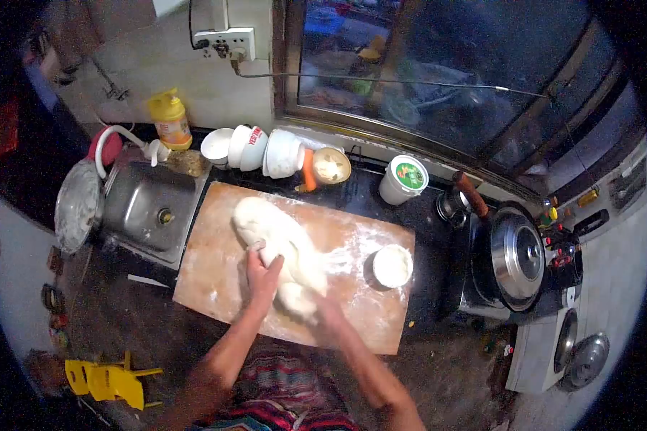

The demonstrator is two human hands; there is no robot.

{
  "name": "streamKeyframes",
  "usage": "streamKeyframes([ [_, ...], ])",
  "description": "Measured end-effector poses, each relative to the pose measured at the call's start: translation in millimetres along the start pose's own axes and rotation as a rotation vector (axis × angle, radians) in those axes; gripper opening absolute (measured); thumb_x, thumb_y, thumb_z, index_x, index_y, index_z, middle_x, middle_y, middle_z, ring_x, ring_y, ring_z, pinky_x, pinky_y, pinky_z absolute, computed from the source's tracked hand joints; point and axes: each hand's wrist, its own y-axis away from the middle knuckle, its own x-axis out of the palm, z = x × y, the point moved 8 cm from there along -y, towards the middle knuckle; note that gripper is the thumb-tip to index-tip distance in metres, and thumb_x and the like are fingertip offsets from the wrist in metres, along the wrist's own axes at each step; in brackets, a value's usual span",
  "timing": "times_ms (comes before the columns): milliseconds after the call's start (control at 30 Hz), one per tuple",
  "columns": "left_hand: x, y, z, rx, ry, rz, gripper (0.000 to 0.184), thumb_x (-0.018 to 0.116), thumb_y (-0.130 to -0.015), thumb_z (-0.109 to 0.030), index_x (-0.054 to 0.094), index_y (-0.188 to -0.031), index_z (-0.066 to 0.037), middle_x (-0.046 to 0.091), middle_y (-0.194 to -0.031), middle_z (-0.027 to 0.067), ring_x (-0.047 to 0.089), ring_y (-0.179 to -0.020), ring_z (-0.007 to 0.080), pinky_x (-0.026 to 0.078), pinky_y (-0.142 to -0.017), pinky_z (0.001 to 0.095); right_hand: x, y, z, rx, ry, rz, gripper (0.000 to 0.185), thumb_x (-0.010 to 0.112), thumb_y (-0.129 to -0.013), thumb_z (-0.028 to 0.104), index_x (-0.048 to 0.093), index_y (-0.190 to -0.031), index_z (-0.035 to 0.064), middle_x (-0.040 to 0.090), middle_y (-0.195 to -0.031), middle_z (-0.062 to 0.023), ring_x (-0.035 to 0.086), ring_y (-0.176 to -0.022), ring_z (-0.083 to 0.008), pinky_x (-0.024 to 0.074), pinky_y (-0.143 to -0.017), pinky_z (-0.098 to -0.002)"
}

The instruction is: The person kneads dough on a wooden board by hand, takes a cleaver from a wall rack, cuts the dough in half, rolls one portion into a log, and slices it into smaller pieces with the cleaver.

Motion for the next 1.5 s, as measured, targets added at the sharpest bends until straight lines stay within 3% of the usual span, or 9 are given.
streamKeyframes([
  [167,29.9,34.3,-41.4,0.213,-0.520,0.265,0.045,0.068,-0.083,-0.028,0.059,-0.124,-0.013,0.055,-0.124,0.0168,0.055,-0.112,0.0391,0.046,-0.093,0.0485,-24.7,41.0,-14.1,-0.012,0.606,-0.134,0.044,0.067,-0.090,0.017,0.051,-0.127,-0.0003,0.065,-0.109,-0.0135,0.065,-0.097,-0.0242,0.0533,-0.081,-0.0354],
  [267,31.4,26.7,-37.8,0.169,-0.508,0.395,0.043,0.068,-0.084,-0.027,0.062,-0.124,-0.014,0.057,-0.124,0.0151,0.057,-0.114,0.0339,0.047,-0.094,0.0444,-11.8,73.7,83.9,-0.630,0.963,-0.425,0.031,0.062,-0.091,0.022,0.057,-0.111,-0.0018,0.063,-0.085,-0.0202,0.064,-0.083,-0.0364,0.0525,-0.078,-0.0426],
  [400,4.7,-25.6,-34.1,-0.211,-0.327,0.468,0.038,0.068,-0.086,-0.024,0.066,-0.121,-0.011,0.062,-0.121,0.0152,0.056,-0.119,0.0308,0.045,-0.097,0.0418,49.1,-5.7,76.5,-0.466,1.349,-0.117,0.030,0.051,-0.095,0.026,0.065,-0.092,-0.0011,0.064,-0.073,-0.0240,0.065,-0.072,-0.0418,0.0539,-0.071,-0.0468],
  [700,33.3,-186.7,28.1,0.031,-0.655,0.442,0.085,0.077,-0.072,-0.054,0.053,-0.132,0.001,0.057,-0.129,0.0281,0.056,-0.120,0.0375,0.044,-0.102,0.0430,124.0,-135.3,48.1,-0.462,1.716,0.161,0.033,0.050,-0.097,0.029,0.069,-0.093,0.0023,0.070,-0.089,-0.0220,0.069,-0.081,-0.0350,0.0551,-0.077,-0.0455],
  [867,34.8,-179.2,1.1,-0.012,-0.563,0.357,0.063,0.077,-0.074,-0.035,0.057,-0.126,-0.007,0.061,-0.121,0.0217,0.051,-0.120,0.0407,0.040,-0.103,0.0482,122.4,-179.2,30.9,-0.949,1.546,0.359,0.033,0.054,-0.089,0.025,0.067,-0.079,-0.0026,0.067,-0.077,-0.0227,0.068,-0.067,-0.0322,0.0546,-0.060,-0.0418],
  [1000,19.4,-104.2,-32.6,0.390,-0.485,0.248,0.045,0.075,-0.073,-0.018,0.065,-0.116,-0.010,0.062,-0.111,0.0171,0.053,-0.111,0.0381,0.041,-0.098,0.0483,109.0,-65.4,112.7,-0.166,0.917,0.671,0.038,0.061,-0.092,0.033,0.070,-0.094,-0.0041,0.071,-0.084,-0.0178,0.070,-0.072,-0.0245,0.0572,-0.062,-0.0343],
  [1167,23.5,58.1,-44.6,0.702,-0.829,0.371,0.028,0.068,-0.072,-0.014,0.069,-0.099,-0.008,0.063,-0.108,0.0156,0.053,-0.109,0.0330,0.038,-0.095,0.0474,61.4,-8.3,202.7,-0.489,0.673,0.143,0.030,0.060,-0.095,0.027,0.073,-0.092,-0.0005,0.072,-0.079,-0.0100,0.070,-0.076,-0.0195,0.0571,-0.073,-0.0314],
  [1233,15.8,106.7,-67.4,0.876,-0.787,0.285,0.023,0.066,-0.073,-0.014,0.068,-0.094,-0.006,0.063,-0.108,0.0157,0.054,-0.107,0.0326,0.039,-0.093,0.0466,79.2,-5.9,183.0,-0.788,1.039,0.006,0.033,0.055,-0.096,0.032,0.069,-0.108,0.0054,0.064,-0.118,-0.0144,0.057,-0.116,-0.0321,0.0438,-0.099,-0.0455],
  [1500,-11.4,90.4,-76.5,0.619,-0.628,0.005,0.035,0.051,-0.087,-0.023,0.062,-0.116,-0.005,0.056,-0.130,0.0175,0.048,-0.126,0.0379,0.030,-0.107,0.0549,66.7,40.7,76.7,-1.035,1.230,-0.185,0.039,0.058,-0.087,0.027,0.061,-0.122,0.0094,0.055,-0.132,-0.0142,0.047,-0.126,-0.0372,0.0294,-0.107,-0.0547],
])
